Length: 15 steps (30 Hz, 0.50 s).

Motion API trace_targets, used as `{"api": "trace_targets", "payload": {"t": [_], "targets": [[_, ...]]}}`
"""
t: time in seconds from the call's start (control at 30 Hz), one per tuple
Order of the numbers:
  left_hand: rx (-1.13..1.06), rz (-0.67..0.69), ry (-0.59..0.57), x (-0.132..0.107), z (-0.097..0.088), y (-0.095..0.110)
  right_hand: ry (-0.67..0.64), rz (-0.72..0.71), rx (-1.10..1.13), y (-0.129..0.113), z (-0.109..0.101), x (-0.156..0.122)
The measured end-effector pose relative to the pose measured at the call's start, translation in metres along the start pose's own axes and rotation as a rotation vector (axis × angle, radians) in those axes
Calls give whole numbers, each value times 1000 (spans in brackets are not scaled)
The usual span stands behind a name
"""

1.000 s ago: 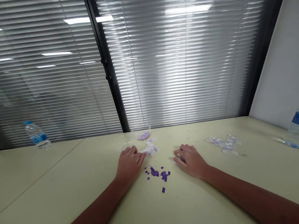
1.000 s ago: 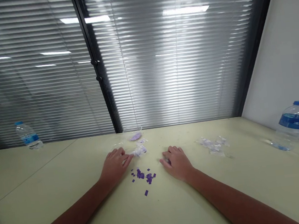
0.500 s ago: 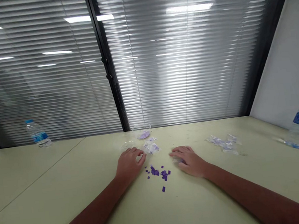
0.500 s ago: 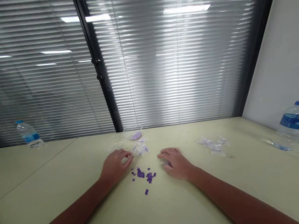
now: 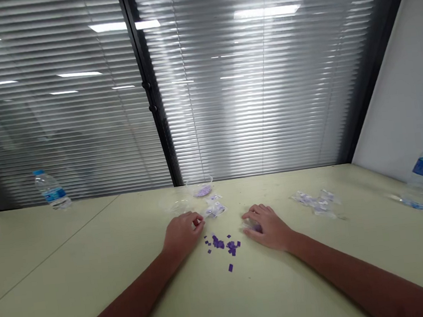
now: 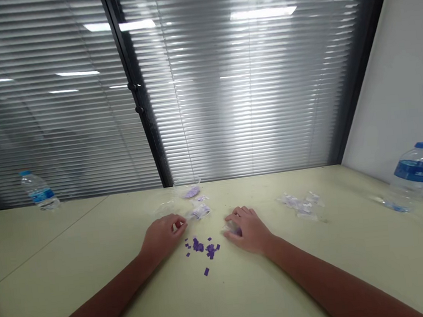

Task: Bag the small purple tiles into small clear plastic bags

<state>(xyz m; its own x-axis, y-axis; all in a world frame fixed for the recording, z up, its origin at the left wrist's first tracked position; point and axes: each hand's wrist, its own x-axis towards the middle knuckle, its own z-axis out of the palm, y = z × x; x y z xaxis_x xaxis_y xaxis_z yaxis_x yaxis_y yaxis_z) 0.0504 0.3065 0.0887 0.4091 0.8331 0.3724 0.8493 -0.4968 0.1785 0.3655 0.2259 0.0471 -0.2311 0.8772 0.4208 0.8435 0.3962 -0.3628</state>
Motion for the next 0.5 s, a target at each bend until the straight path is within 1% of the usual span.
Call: {"api": "trace_targets", "payload": {"t": [0.1, 0.2, 0.27, 0.33, 0.37, 0.43, 0.5], "targets": [[-41, -8, -30, -1, 1, 3, -12, -24, 6, 0, -2, 0], [-66, 25, 1, -2, 3, 3, -48, -30, 16, 1, -3, 0], [-98, 85, 28, -3, 3, 4, -72, -35, 17, 1, -4, 0], [-143, 212, 31, -4, 1, 6, -83, -38, 13, 1, -3, 1], [-169, 295, 12, -5, -1, 8, -83, -37, 10, 1, -3, 1], [-228, 455, -61, -9, -6, 14, -80, -31, 3, 2, -3, 1], [-292, 562, -145, -14, -9, 20, -85, -30, 6, 3, -2, 1]]}}
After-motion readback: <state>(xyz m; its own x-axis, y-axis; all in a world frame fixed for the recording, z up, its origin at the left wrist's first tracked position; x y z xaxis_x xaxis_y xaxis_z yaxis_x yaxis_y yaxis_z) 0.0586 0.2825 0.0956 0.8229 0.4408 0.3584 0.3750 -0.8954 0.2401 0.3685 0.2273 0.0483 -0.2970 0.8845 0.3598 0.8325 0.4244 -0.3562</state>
